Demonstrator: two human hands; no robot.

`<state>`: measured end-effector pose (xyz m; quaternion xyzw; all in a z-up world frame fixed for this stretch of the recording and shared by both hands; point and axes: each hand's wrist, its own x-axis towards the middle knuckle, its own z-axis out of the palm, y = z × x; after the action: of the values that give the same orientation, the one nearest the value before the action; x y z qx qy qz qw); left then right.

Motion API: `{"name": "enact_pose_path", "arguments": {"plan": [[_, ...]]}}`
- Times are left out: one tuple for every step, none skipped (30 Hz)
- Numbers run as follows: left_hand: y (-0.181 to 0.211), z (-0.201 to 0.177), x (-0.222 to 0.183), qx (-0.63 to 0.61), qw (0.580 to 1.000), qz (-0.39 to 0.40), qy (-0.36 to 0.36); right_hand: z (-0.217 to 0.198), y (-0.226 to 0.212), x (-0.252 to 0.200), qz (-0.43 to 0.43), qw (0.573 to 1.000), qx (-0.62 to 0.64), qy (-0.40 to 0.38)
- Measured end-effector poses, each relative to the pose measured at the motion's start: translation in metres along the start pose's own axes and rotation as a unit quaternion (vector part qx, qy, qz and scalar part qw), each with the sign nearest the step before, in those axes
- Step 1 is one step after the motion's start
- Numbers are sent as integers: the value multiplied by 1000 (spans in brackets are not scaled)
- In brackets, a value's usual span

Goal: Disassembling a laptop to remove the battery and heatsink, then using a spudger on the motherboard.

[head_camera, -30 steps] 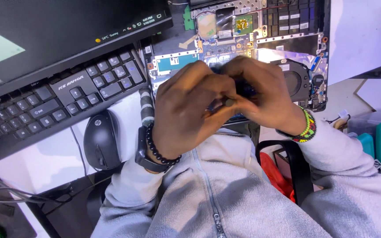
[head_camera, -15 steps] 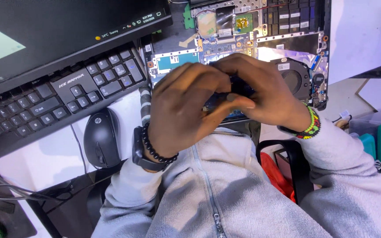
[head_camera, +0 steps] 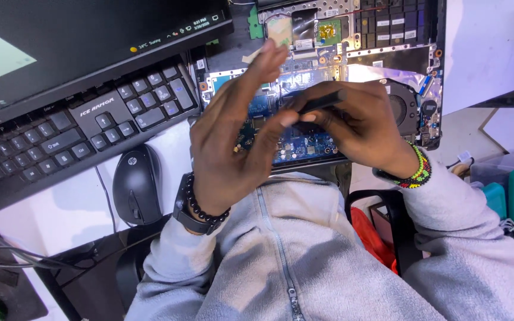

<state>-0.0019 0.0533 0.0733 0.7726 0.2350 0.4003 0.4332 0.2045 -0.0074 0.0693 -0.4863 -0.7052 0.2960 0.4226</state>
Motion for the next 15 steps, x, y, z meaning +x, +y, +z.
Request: {"name": "enact_pose_path", "arguments": {"plan": [[0,0,-1,-5,1000,-22,14,-1,1,-2,-4,1000,-6,13],[-4,0,-3,-6,1000,-21,12,-2,-3,0,-3,1000,-8,15],[-9,-1,-6,64,998,-18,-19,-3,-7,1,4,1000,20,18],[-13,-1,-8,135,990,-16,-48,-4,-11,2,11,999,48,21],[-17,3,-11,134,990,-16,-50,-4,-13,1,13,999,48,22],[-20,7,-14,121,991,-21,-61,-4,-14,0,23,998,49,36],[-24,11,-18,109,991,-27,-72,-3,-16,0,34,997,50,49],[-23,13,-19,110,991,-27,-71,-2,-16,-2,32,997,51,48],[-21,16,-19,99,993,-14,-70,-1,-16,-4,43,995,65,62],[-20,19,-20,87,994,-2,-70,1,-17,-6,55,992,80,76],[-19,20,-20,88,994,-2,-69,2,-16,-9,54,992,81,75],[-20,21,-20,88,995,2,-48,4,-15,-12,53,991,84,91],[-20,23,-20,89,996,7,-28,4,-13,-15,51,989,87,108],[-17,21,-18,85,996,11,-30,7,-9,-23,52,989,82,111],[-15,19,-16,61,998,11,-28,9,-4,-30,55,978,115,168]]}}
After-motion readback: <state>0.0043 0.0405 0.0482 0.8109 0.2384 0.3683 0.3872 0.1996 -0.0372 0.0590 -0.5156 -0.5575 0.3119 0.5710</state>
